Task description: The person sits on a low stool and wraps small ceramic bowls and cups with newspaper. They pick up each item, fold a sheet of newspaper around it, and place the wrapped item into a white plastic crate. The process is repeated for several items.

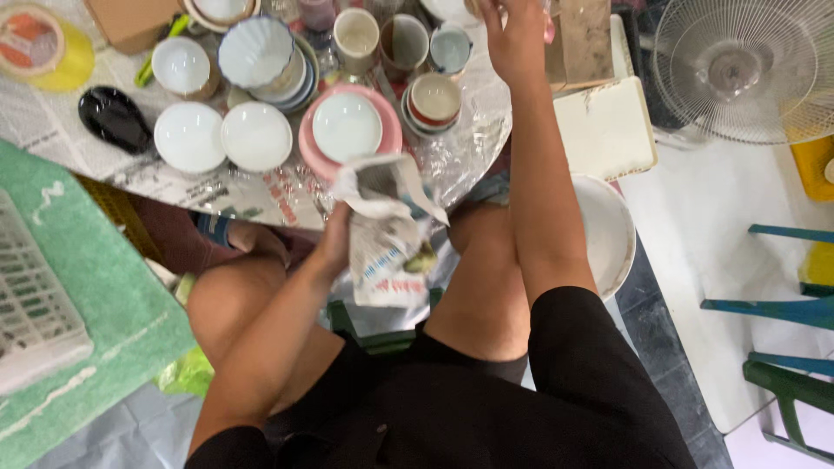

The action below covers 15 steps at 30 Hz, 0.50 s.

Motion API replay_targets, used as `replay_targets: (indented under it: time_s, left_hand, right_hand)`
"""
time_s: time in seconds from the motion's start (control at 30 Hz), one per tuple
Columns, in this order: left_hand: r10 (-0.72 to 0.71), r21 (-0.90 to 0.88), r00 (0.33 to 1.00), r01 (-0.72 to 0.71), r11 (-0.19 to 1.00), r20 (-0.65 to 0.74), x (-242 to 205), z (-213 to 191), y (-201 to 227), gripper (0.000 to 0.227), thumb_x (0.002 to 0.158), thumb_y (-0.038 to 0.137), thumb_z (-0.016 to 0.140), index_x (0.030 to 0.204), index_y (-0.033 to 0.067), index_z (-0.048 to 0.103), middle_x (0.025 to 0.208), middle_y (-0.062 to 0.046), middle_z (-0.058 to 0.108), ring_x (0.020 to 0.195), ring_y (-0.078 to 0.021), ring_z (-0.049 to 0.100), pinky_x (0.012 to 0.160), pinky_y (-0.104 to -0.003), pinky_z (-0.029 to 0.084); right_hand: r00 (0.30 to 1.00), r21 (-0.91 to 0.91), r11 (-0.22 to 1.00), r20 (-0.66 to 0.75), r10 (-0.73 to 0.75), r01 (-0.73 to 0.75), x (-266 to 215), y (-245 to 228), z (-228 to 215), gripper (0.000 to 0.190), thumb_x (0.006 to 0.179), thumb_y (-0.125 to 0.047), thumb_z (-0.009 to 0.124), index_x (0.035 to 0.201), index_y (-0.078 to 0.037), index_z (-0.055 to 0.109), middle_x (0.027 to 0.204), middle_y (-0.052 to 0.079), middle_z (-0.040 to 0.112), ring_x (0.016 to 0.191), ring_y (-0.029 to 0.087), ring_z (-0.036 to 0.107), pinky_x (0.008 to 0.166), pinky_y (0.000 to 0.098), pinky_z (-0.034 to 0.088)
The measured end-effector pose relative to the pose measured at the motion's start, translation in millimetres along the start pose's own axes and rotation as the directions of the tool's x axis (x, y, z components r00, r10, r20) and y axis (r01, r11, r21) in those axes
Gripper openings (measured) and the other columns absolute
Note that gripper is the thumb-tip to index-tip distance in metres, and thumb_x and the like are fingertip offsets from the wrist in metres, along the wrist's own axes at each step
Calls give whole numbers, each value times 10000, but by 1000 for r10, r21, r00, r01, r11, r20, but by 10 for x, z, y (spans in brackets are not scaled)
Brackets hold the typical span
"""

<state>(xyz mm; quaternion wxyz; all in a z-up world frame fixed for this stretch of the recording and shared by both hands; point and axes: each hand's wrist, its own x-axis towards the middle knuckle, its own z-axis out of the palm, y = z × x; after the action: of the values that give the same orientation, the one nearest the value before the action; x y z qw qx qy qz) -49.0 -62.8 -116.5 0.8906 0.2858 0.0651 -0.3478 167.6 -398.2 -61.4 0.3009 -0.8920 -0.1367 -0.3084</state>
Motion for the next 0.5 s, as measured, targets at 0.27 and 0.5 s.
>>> replay_targets:
  time_s: [0.27, 0.5]
  left_hand:
    - [-150, -19, 988, 150, 988, -17, 280, 186, -267, 634, 1060, 449, 313, 1382, -47, 541, 1246, -217, 677, 1099, -315, 687, 979, -443, 550]
    - [-235, 9, 970, 236, 972, -69, 339, 225, -311, 633, 1029, 456, 335, 1358, -32, 567, 1247, -204, 689, 1099, -298, 700, 987, -424, 553]
  right_hand:
    - [984, -7, 999, 174, 47, -47, 191, 446, 337, 113, 917, -65, 773, 1023, -29, 755, 970, 151, 716, 916, 342, 675, 805, 441, 510]
    - [971, 33, 996, 227, 74, -84, 228, 594, 517, 137, 897, -91, 803, 1021, -41, 775, 985, 140, 728, 914, 331, 691, 805, 419, 537]
